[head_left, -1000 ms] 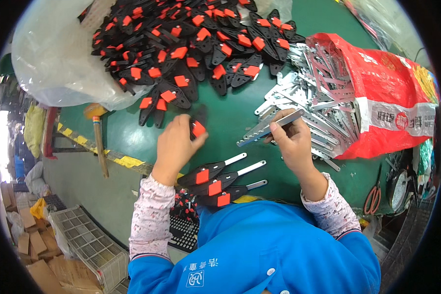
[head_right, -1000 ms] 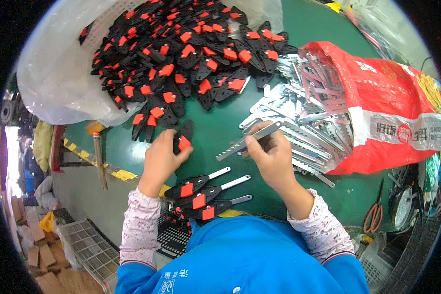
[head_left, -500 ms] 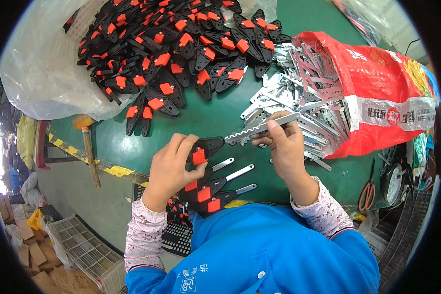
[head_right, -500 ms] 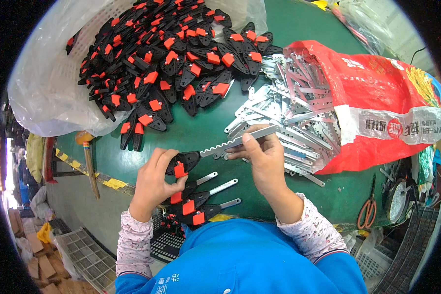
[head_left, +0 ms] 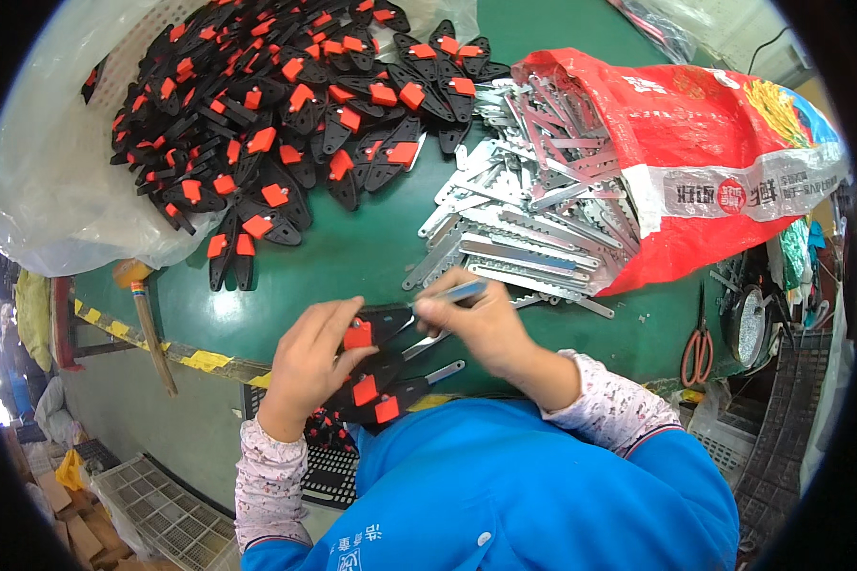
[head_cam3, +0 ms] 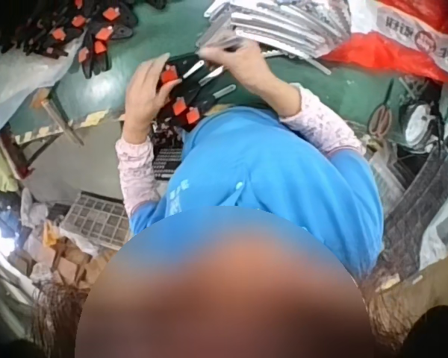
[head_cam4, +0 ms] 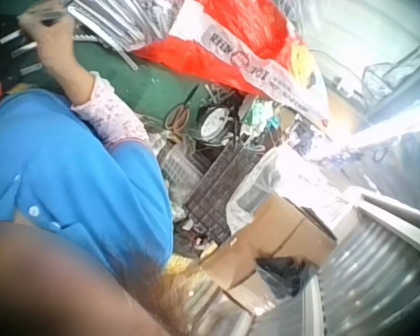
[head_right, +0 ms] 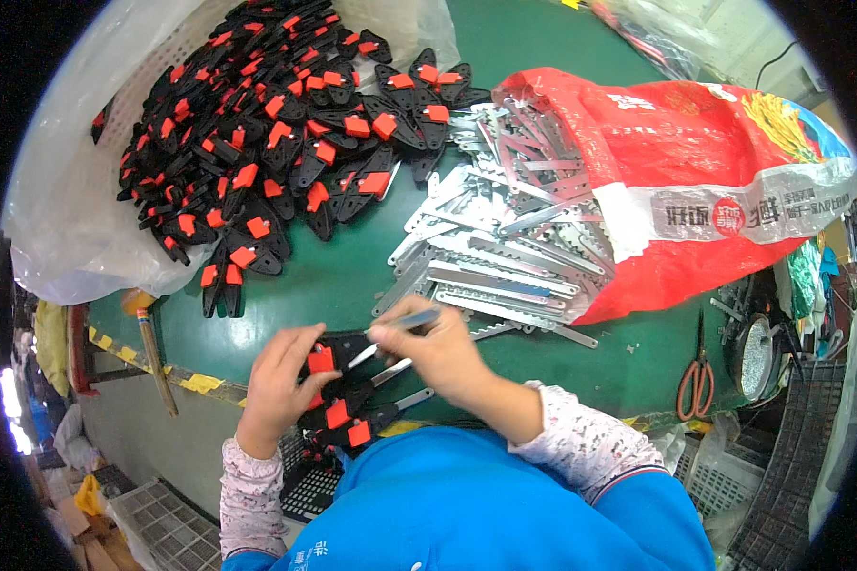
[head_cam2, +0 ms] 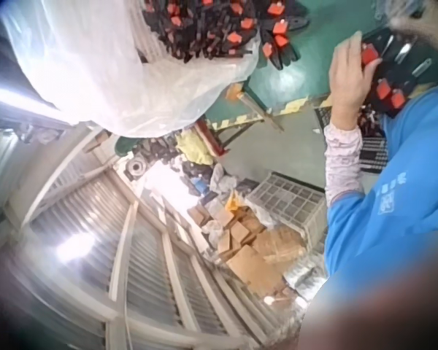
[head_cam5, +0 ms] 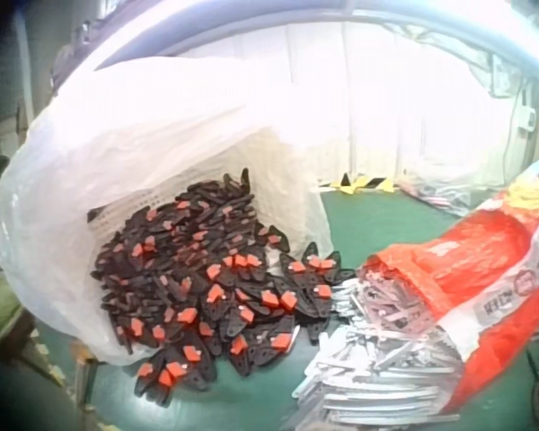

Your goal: The person repeatedly picks up black plastic clamp bodies and serrated metal blades, inserts the blades into the clamps, and places the assembled units on the table. The person handles the parts one at a time and continues the assembly throughout the clip.

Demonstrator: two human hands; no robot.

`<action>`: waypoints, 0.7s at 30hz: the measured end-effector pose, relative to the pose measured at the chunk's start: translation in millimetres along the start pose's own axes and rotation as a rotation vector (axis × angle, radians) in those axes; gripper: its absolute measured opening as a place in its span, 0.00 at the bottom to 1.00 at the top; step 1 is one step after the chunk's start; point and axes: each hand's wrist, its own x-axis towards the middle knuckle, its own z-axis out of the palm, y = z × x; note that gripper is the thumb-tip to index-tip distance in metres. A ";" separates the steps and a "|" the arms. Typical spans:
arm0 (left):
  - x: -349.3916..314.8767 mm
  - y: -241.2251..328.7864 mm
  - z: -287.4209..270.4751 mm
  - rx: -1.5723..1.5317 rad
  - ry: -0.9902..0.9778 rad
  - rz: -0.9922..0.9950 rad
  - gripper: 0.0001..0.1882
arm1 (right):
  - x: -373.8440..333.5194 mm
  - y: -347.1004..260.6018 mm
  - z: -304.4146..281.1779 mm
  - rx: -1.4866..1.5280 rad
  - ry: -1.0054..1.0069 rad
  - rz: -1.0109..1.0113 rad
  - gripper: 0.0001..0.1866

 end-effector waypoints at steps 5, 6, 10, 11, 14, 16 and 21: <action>4.2 8.7 3.8 -0.038 -0.055 -0.047 0.35 | -3.8 2.3 -0.3 0.135 -0.029 0.075 0.20; 4.5 10.5 3.7 -0.027 -0.068 -0.049 0.35 | -3.4 -0.6 -1.6 0.170 -0.041 0.085 0.21; 4.1 8.6 1.6 0.057 -0.152 -0.067 0.35 | -9.5 -11.9 -13.4 -0.158 -0.073 -0.102 0.26; 1.8 5.4 -0.9 0.089 -0.177 -0.078 0.35 | -12.8 -17.0 -21.9 -0.549 -0.034 -0.324 0.28; -8.6 -15.5 -8.7 0.077 -0.188 -0.075 0.32 | -13.8 -46.7 -69.0 -1.542 0.079 -0.763 0.47; -20.7 -24.1 -8.3 0.029 -0.248 -0.132 0.28 | -16.6 -47.0 -98.5 -1.655 0.147 -0.611 0.52; -19.2 -20.8 3.6 -0.025 -0.293 -0.055 0.25 | 14.2 -23.7 -98.0 -1.707 0.147 -0.813 0.36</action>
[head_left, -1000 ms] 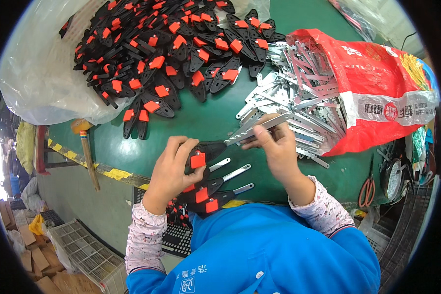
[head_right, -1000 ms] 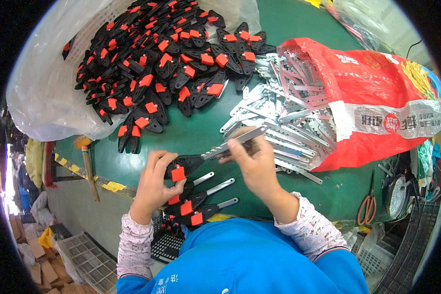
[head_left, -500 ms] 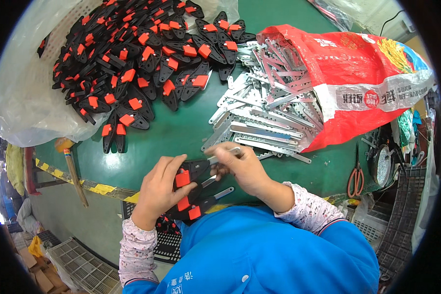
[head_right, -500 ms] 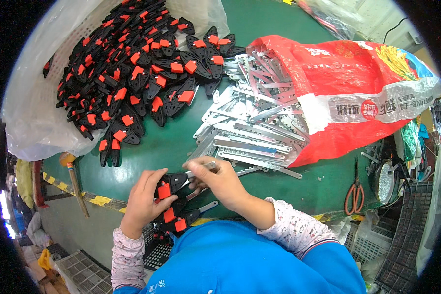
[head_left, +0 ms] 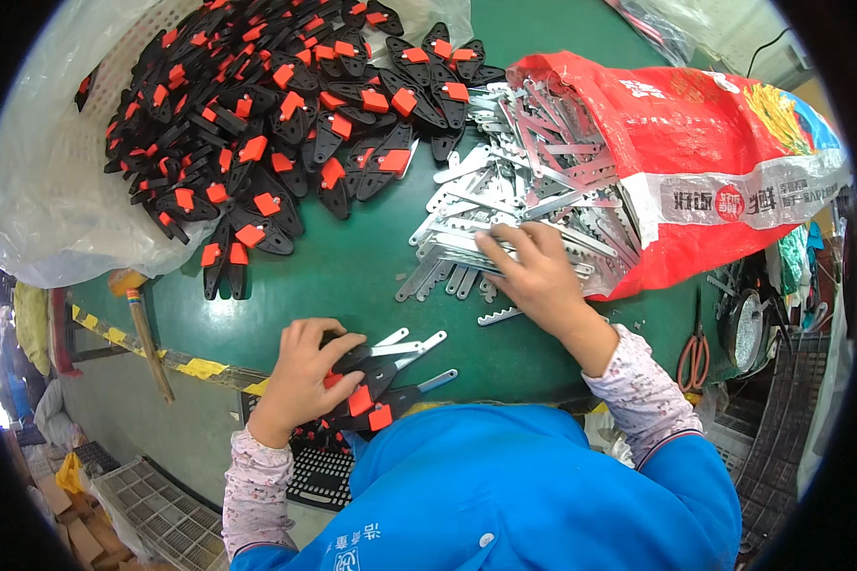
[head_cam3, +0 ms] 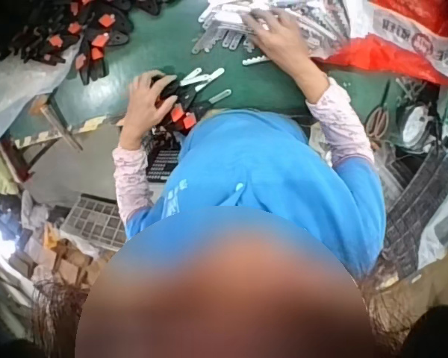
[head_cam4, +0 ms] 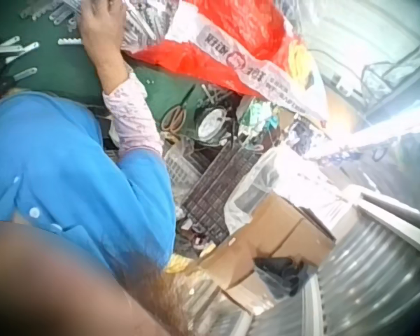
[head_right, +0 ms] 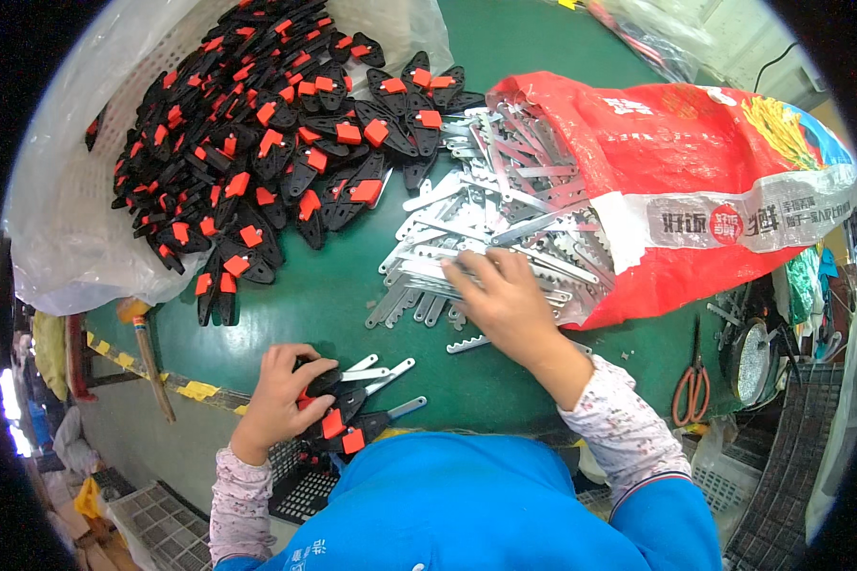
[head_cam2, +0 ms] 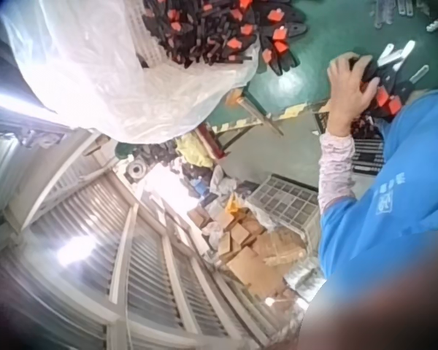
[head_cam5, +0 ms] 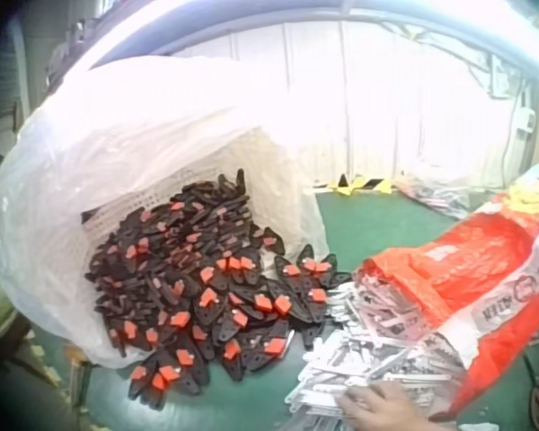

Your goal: The person repeatedly picks up black plastic clamp bodies and serrated metal blades, inserts the blades into the clamps, and places the assembled units on the table. The person handles the parts one at a time and continues the assembly throughout the clip.

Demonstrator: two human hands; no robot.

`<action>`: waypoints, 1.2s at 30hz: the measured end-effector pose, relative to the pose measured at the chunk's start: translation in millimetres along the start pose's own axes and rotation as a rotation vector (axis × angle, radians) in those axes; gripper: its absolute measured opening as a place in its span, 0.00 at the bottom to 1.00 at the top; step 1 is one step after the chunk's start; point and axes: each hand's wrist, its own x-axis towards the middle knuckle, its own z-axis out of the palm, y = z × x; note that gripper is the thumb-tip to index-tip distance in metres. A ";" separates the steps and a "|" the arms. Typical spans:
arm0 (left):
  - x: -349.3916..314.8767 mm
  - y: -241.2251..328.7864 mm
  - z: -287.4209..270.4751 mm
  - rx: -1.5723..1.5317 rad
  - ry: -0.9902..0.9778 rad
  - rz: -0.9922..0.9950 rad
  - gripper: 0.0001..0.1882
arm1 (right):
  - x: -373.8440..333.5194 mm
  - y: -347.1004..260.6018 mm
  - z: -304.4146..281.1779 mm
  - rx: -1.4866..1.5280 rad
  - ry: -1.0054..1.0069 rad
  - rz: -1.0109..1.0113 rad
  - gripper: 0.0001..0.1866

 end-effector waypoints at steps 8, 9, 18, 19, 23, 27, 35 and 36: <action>5.0 5.8 -18.2 -0.203 -0.098 -0.028 0.31 | 83.6 -30.6 59.5 0.088 0.084 -0.105 0.27; 4.2 4.0 -24.0 -0.255 -0.077 -0.046 0.29 | 88.0 -31.0 59.2 0.093 0.075 -0.111 0.27; 21.4 -126.5 -41.5 0.448 0.660 -0.553 0.26 | 116.0 -37.4 31.6 0.218 0.106 -0.019 0.20; 20.9 -127.4 -39.5 0.404 0.637 -0.519 0.25 | 112.3 -41.8 23.6 0.289 0.014 0.066 0.19; 38.3 -89.7 -18.9 0.178 0.582 -0.354 0.28 | 92.3 -49.3 19.5 0.573 0.011 0.154 0.15; 35.8 -48.9 -10.1 -0.039 0.597 -0.354 0.28 | 78.5 -66.5 7.7 1.033 -0.028 0.327 0.09; 15.8 -33.4 -0.8 0.019 0.689 -0.038 0.19 | 72.3 -74.2 0.0 1.553 -0.038 0.564 0.14; 12.3 -30.1 2.3 -0.031 0.708 -0.027 0.19 | 70.9 -72.6 2.9 1.591 -0.046 0.573 0.18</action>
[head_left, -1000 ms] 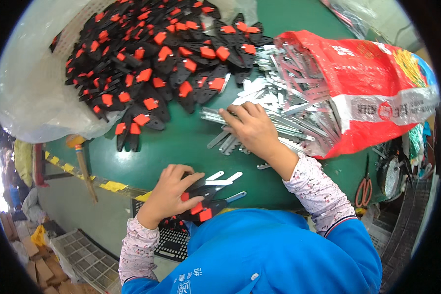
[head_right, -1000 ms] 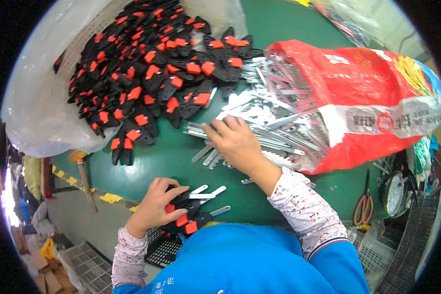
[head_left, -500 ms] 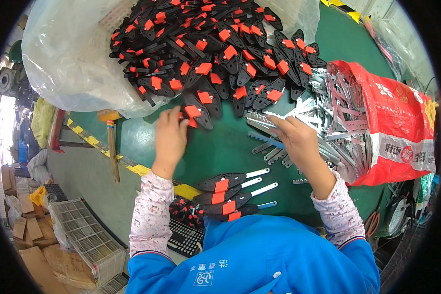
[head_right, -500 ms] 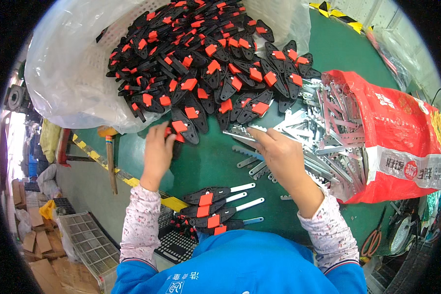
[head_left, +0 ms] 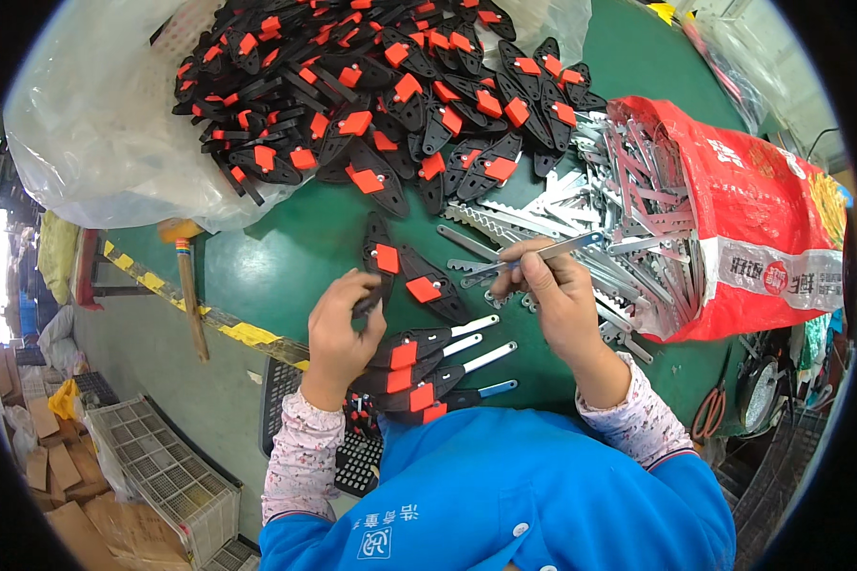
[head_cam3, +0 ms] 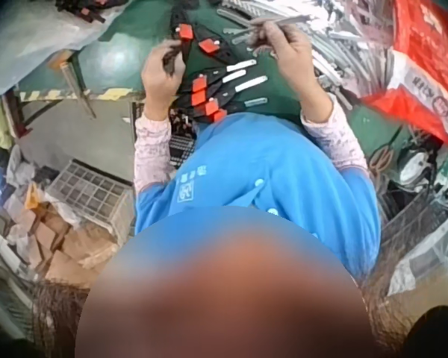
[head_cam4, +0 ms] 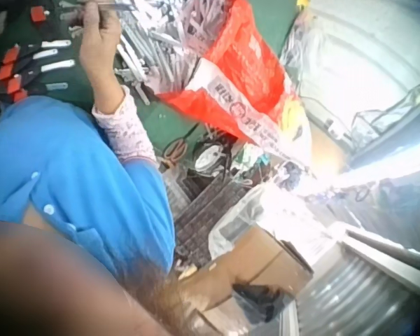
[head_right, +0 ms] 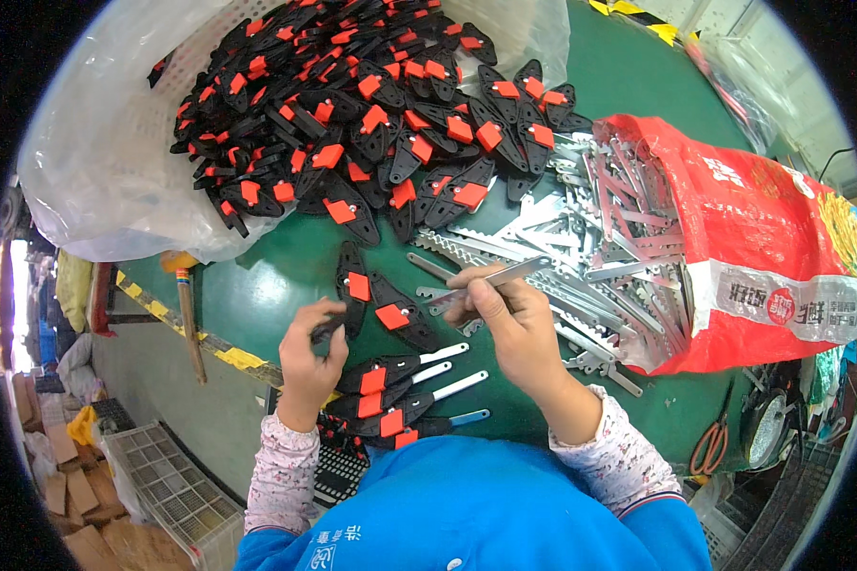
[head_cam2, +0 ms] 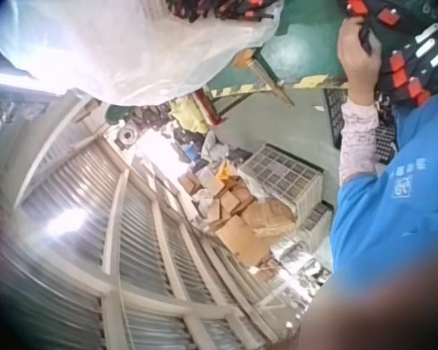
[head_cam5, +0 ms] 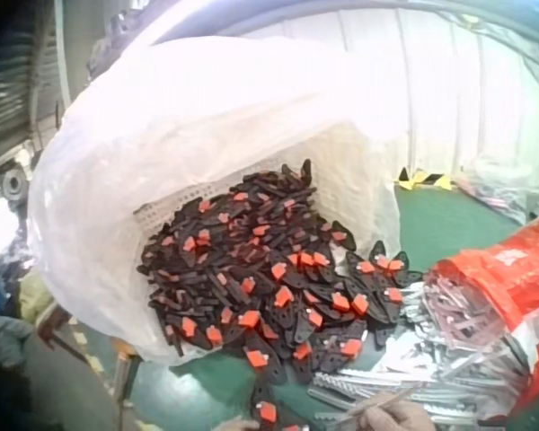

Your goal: The person repeatedly picks up black plastic clamp bodies and serrated metal blades, inserts the blades into the clamps, and places the assembled units on the table. The person handles the parts one at a time and continues the assembly throughout the clip.

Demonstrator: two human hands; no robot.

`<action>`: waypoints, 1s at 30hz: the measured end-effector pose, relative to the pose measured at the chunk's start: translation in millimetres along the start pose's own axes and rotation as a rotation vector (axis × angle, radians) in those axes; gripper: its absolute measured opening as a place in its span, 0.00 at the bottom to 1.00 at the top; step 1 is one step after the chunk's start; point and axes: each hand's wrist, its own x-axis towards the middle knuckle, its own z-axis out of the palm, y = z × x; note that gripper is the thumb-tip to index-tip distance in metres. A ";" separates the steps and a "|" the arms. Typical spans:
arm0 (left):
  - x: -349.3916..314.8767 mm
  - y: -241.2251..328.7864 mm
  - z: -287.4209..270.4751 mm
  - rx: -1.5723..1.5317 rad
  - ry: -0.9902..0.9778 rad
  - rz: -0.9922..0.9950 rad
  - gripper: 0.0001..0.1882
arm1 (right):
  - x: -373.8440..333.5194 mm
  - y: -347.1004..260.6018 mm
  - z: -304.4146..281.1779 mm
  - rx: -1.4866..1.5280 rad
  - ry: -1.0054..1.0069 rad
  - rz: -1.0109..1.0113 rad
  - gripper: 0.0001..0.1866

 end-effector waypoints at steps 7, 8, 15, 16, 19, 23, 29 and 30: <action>6.4 28.3 -6.0 -0.009 -0.229 0.021 0.26 | -10.5 11.8 3.0 0.408 -0.087 0.118 0.23; 9.1 31.9 -6.2 0.038 -0.258 0.014 0.28 | -11.7 7.3 3.3 0.416 -0.084 0.161 0.22; 7.1 36.1 -6.8 0.098 -0.329 0.011 0.44 | -14.5 7.9 1.5 0.283 -0.137 0.164 0.21; 8.0 37.0 -8.0 0.107 -0.330 0.024 0.47 | -14.5 5.9 1.6 0.221 -0.159 0.138 0.21; 8.2 44.9 -13.9 0.064 -0.410 -0.073 0.40 | -15.9 -4.3 1.9 0.027 -0.215 0.061 0.21; 5.9 53.3 -15.1 -0.023 -0.403 -0.055 0.37 | -22.3 5.2 10.4 0.041 -0.212 0.078 0.21; 4.8 57.8 -13.6 -0.058 -0.427 -0.025 0.35 | -28.0 3.1 13.6 -0.082 -0.175 0.169 0.13; 5.2 59.9 -12.7 -0.056 -0.428 -0.019 0.35 | -27.9 2.3 10.1 -0.083 -0.185 0.202 0.14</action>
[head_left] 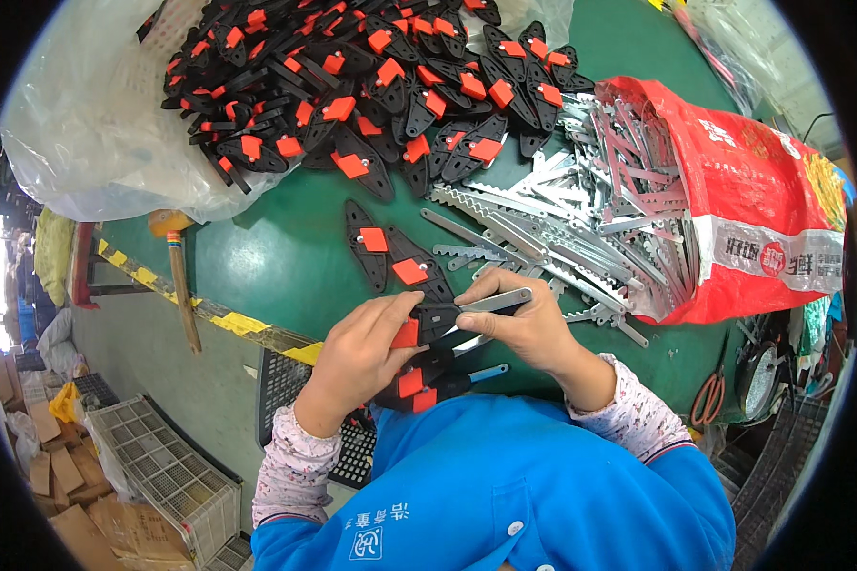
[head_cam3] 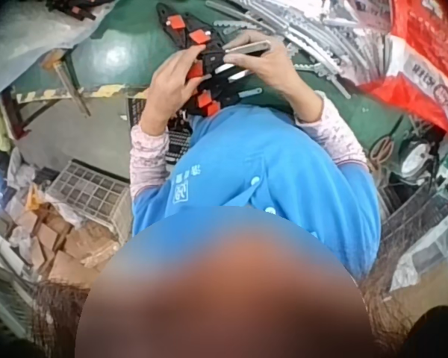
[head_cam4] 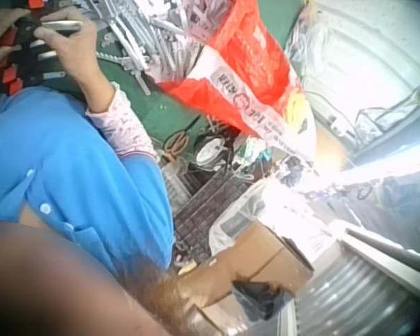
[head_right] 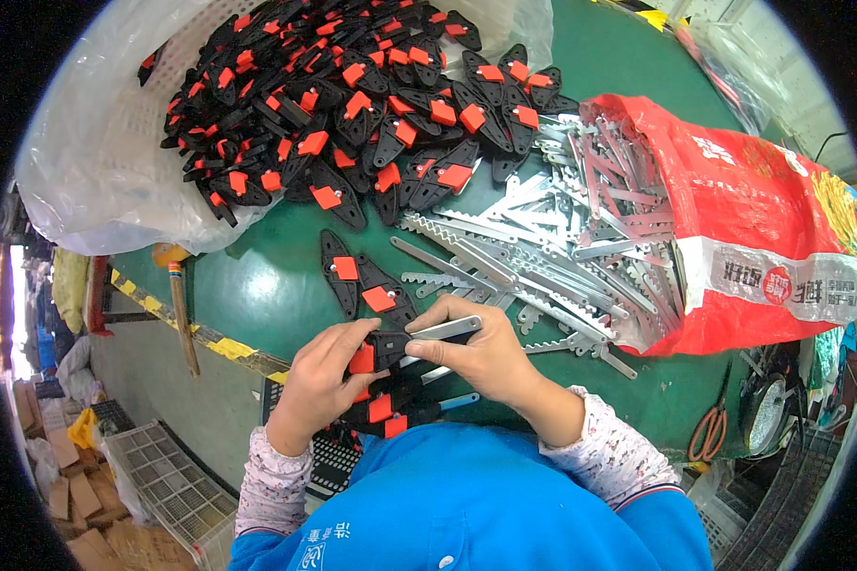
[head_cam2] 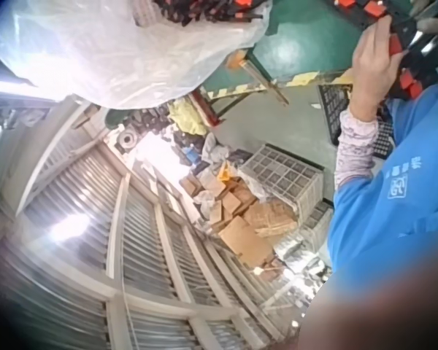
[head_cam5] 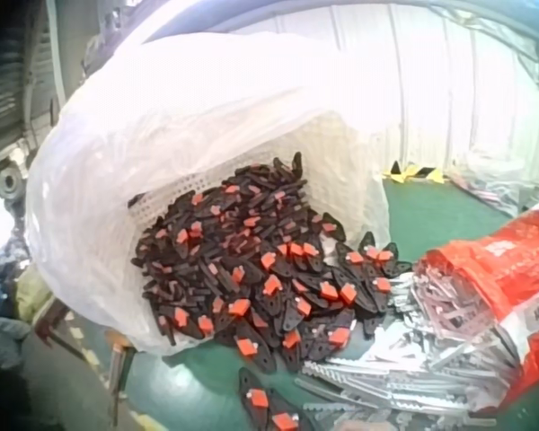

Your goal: The person repeatedly picks up black plastic clamp bodies and serrated metal blades, inserts the blades into the clamps, and places the assembled units on the table. The person handles the parts one at a time and continues the assembly throughout the clip.

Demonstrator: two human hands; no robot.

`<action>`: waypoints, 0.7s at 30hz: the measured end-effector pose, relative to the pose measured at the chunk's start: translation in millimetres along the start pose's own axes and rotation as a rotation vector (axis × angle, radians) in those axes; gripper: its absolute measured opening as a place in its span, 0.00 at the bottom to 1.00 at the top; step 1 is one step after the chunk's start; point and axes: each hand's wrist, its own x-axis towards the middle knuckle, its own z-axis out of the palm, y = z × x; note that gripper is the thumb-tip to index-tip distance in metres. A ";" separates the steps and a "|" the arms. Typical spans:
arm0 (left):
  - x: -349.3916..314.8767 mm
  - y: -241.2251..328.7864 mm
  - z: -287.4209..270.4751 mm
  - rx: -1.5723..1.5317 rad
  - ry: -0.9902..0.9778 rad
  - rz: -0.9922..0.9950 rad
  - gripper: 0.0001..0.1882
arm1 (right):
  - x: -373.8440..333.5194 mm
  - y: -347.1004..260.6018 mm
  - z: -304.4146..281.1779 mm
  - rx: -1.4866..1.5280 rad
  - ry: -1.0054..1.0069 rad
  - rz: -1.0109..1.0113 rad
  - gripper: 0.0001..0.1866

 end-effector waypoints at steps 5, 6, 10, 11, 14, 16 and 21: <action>-0.2 14.6 3.3 0.034 -0.143 -0.155 0.42 | -6.5 -4.1 -10.9 0.142 0.063 0.074 0.12; -0.8 16.8 7.0 0.091 -0.125 -0.151 0.45 | -6.6 -2.1 -9.5 -0.199 0.015 -0.096 0.11; -9.9 27.3 37.0 0.284 -0.132 -0.161 0.57 | -8.3 10.7 -6.1 -0.971 -0.132 -0.583 0.15; -15.3 30.0 43.6 0.324 -0.153 -0.170 0.59 | -7.5 5.1 -6.3 -1.057 -0.110 -0.643 0.16; -25.6 41.3 47.5 0.432 -0.205 -0.166 0.58 | -2.7 14.2 -16.0 -1.087 0.021 -0.623 0.18; -29.4 48.6 45.8 0.488 -0.226 -0.154 0.53 | 8.1 28.4 -7.8 -1.120 0.125 -0.579 0.19; -52.3 36.2 8.8 0.545 -0.425 -0.240 0.39 | 34.2 29.2 31.4 -1.344 0.183 -0.542 0.22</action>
